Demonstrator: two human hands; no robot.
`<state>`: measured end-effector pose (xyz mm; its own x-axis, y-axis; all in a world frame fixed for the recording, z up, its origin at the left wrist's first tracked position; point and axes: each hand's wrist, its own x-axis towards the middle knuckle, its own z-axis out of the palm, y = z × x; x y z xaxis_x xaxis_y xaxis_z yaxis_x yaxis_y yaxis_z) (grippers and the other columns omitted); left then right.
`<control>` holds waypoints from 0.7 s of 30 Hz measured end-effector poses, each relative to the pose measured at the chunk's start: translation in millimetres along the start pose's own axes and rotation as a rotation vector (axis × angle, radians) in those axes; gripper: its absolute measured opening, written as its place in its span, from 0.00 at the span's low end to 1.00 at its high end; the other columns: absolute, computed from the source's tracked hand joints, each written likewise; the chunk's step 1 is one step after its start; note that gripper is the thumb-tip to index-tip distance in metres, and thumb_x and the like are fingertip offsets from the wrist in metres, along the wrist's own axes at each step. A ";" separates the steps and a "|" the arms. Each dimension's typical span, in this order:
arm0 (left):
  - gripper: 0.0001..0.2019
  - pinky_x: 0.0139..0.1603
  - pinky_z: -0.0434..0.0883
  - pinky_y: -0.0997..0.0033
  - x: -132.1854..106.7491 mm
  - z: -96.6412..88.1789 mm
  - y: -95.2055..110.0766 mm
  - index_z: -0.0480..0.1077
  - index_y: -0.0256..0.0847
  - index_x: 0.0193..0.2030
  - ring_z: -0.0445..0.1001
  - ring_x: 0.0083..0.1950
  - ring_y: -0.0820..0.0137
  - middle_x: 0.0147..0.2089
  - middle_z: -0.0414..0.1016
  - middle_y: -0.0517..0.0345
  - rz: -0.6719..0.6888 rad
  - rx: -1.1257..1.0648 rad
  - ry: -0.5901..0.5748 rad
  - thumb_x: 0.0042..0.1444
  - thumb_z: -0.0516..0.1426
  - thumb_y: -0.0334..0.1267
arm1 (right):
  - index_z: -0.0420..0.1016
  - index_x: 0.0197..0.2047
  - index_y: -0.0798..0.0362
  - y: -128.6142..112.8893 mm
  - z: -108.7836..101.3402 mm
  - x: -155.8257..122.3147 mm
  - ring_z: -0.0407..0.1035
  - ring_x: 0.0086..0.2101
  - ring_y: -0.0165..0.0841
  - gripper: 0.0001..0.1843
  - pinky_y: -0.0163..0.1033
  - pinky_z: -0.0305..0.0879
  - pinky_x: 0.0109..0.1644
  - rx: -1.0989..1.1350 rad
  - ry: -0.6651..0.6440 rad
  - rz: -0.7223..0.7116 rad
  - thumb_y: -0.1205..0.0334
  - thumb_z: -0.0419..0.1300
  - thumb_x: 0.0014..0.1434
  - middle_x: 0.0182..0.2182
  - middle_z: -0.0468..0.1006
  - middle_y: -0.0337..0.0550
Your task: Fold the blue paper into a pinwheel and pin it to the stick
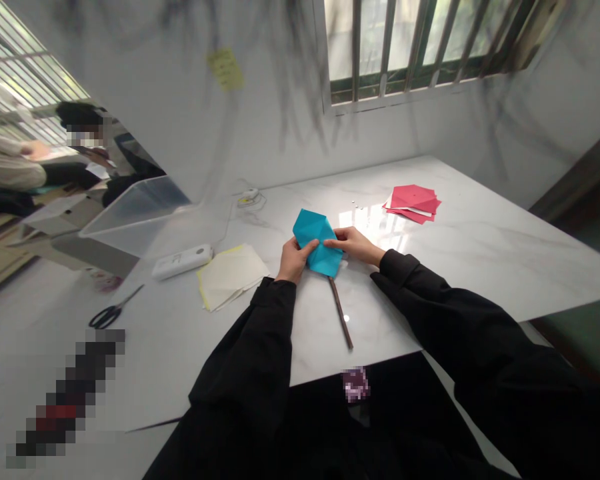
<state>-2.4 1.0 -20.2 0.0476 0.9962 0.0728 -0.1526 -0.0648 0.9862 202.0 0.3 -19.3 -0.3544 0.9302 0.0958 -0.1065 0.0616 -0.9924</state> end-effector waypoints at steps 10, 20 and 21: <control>0.31 0.52 0.78 0.56 -2.7 0.6 1.7 0.81 0.35 0.45 0.83 0.45 0.56 0.45 0.87 0.45 0.012 0.025 -0.001 0.37 0.79 0.53 | 0.85 0.43 0.57 -0.2 0.0 0.0 0.80 0.37 0.36 0.25 0.40 0.77 0.45 0.023 0.019 0.010 0.45 0.78 0.52 0.39 0.89 0.45; 0.32 0.52 0.79 0.56 -2.5 1.1 1.7 0.81 0.34 0.47 0.83 0.47 0.55 0.47 0.87 0.43 0.024 0.069 -0.003 0.39 0.78 0.54 | 0.85 0.44 0.56 2.3 -0.6 1.1 0.82 0.41 0.40 0.25 0.42 0.78 0.47 -0.018 0.026 -0.005 0.44 0.77 0.53 0.43 0.89 0.48; 0.32 0.53 0.79 0.56 -2.5 1.3 2.0 0.81 0.34 0.46 0.83 0.47 0.54 0.47 0.87 0.43 0.022 0.076 -0.001 0.39 0.78 0.54 | 0.85 0.45 0.56 2.2 -0.6 1.0 0.82 0.41 0.40 0.26 0.42 0.79 0.47 -0.014 0.023 -0.004 0.44 0.77 0.53 0.43 0.89 0.48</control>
<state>-1.6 -1.8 -18.2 0.0459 0.9945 0.0944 -0.0781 -0.0906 0.9928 202.0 1.6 -21.4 -0.3329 0.9379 0.0979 -0.0946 0.0701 -0.9930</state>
